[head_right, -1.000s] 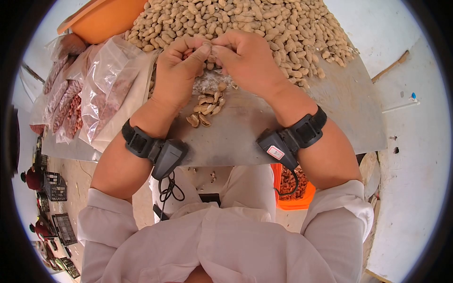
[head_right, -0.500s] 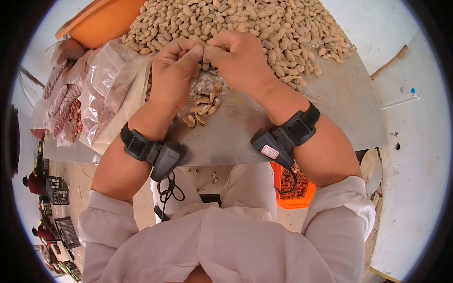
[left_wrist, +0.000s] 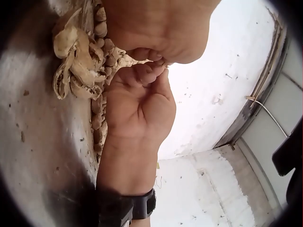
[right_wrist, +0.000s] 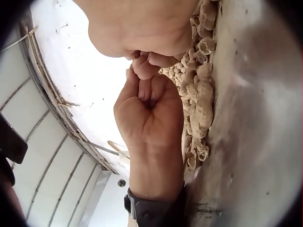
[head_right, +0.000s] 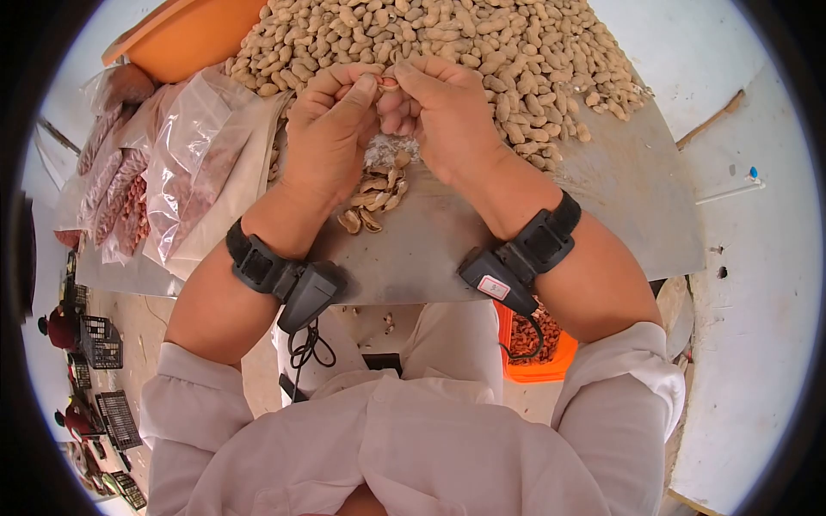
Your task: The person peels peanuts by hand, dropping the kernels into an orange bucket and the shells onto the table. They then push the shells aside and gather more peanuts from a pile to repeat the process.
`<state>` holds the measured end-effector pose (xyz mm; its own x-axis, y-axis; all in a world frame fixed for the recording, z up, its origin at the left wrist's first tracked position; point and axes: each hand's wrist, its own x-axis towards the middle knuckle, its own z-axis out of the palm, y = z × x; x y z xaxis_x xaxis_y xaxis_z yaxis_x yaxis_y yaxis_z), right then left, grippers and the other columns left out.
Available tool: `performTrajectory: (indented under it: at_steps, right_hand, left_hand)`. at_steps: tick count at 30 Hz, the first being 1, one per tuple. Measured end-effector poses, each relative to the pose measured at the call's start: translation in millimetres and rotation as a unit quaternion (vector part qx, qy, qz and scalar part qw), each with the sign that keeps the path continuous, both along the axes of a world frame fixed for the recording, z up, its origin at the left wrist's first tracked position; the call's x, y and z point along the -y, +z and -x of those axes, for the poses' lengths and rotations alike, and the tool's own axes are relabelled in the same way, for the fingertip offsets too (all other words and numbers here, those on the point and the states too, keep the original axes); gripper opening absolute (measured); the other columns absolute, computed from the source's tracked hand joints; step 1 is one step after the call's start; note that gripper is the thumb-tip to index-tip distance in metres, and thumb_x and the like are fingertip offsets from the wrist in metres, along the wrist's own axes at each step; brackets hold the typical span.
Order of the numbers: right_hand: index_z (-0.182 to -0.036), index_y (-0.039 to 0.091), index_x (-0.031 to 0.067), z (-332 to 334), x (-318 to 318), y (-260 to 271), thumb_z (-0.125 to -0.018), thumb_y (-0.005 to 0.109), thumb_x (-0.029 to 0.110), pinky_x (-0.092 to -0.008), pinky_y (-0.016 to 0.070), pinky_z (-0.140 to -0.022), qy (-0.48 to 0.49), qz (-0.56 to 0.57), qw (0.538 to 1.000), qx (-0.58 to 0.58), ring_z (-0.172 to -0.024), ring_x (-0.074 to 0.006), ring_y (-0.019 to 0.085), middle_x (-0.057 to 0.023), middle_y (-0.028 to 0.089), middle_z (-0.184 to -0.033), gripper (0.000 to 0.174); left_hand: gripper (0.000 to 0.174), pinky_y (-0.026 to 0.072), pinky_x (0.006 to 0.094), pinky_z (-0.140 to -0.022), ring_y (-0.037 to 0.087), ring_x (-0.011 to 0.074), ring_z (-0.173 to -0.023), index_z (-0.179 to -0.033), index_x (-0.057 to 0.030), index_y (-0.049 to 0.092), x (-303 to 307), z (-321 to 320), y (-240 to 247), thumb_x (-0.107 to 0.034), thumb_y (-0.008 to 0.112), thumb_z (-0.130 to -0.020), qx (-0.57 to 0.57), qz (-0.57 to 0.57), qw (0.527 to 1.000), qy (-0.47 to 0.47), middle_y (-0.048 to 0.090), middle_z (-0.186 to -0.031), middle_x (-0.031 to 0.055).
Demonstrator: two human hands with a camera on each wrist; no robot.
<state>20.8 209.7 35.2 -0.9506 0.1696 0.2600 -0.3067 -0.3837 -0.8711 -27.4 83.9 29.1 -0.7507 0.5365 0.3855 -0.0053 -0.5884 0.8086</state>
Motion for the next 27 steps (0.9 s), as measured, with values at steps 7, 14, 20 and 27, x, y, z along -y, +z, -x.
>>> performTrajectory:
  at_steps: [7, 14, 20, 27]
  right_hand:
    - [-0.087, 0.060, 0.0004, 0.2, -1.2, 2.9, -0.086, 0.056, 0.013, -0.0215, 0.0441, -0.054, -0.022, -0.035, 0.999, -0.015, -0.061, -0.0117, 0.057, -0.0058, 0.062, -0.072, 0.013]
    - [-0.091, 0.060, -0.0025, -3.8, 0.5, 6.7, -0.084, 0.060, 0.010, -0.0207, 0.0471, -0.060, -0.125, -0.298, 0.940, -0.113, -0.066, -0.0077, 0.058, -0.0054, 0.063, -0.075, 0.015]
    - [-0.093, 0.061, -0.0013, -1.4, -0.5, 3.6, -0.082, 0.063, 0.011, -0.0201, 0.0475, -0.060, -0.163, -0.359, 0.910, -0.128, -0.067, -0.0071, 0.059, -0.0049, 0.064, -0.076, 0.016]
    - [-0.094, 0.060, -0.0027, -3.2, -2.3, 5.8, -0.083, 0.061, 0.009, -0.0200, 0.0467, -0.059, -0.130, -0.273, 0.945, -0.127, -0.066, -0.0071, 0.057, -0.0037, 0.063, -0.079, 0.016]
  left_hand:
    - [0.012, 0.0365, 0.0172, -0.052, 0.039, 0.0044, -0.053, -0.091, -0.0018, 0.057, 1.8, 1.1, 2.0, -0.010, 0.048, -0.090, 0.057, 0.012, 0.998, 0.002, 0.055, -0.075, -0.0005]
    - [0.022, 0.0292, 0.0190, -0.046, 0.034, 0.0077, -0.050, -0.080, -0.0037, 0.051, 3.0, 8.0, -1.4, -0.019, 0.042, -0.093, 0.217, -0.027, 0.970, -0.111, 0.049, -0.070, 0.0005]
    - [0.022, 0.0289, 0.0186, -0.044, 0.035, 0.0073, -0.051, -0.079, -0.0039, 0.049, 3.7, 10.4, -1.0, -0.020, 0.043, -0.093, 0.298, -0.058, 0.940, -0.157, 0.049, -0.070, 0.0023]
    - [0.018, 0.0306, 0.0182, -0.043, 0.036, 0.0069, -0.049, -0.087, 0.0005, 0.052, 5.6, 12.7, 0.2, -0.016, 0.045, -0.092, 0.300, -0.077, 0.938, -0.156, 0.051, -0.069, 0.0041]
